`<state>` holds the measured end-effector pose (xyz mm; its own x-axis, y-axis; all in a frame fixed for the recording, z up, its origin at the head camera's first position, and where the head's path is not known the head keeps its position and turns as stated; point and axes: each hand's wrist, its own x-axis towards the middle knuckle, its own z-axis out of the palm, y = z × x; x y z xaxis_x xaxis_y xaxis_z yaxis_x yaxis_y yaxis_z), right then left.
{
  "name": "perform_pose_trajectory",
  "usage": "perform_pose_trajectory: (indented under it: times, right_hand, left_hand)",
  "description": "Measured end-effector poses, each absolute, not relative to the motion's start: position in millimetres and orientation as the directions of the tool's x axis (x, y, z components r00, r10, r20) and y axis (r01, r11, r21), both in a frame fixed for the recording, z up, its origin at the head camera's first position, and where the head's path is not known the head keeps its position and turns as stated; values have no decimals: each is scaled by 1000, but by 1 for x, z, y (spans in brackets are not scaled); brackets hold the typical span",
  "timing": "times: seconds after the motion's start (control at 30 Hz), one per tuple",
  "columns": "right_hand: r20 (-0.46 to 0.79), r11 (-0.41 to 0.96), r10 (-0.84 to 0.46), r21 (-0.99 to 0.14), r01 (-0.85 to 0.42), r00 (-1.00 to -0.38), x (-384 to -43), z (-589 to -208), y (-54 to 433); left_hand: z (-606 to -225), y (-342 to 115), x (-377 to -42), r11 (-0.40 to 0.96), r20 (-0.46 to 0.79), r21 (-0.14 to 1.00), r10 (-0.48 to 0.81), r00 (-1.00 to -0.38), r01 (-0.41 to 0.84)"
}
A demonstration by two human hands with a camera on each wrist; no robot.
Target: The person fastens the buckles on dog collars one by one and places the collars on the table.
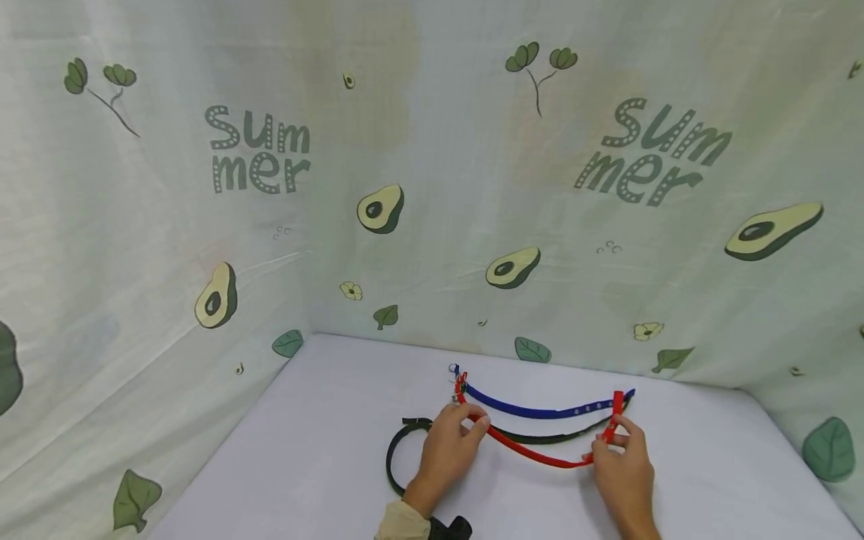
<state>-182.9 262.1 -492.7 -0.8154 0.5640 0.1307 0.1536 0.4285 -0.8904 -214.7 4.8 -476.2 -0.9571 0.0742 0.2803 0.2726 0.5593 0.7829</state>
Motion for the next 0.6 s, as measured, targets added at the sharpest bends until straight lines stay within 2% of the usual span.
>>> perform_pose_trajectory:
  times: [0.33,0.6]
  right_hand:
    - [107,383,540,-914,130,-835,-184,-487,252]
    - [169,412,541,-907,84,-824,-182,-492,246]
  left_hand:
    - [-475,6,-217,547,317,792,15,-948,273]
    - [-473,6,-217,442,190,877,35,-981,186]
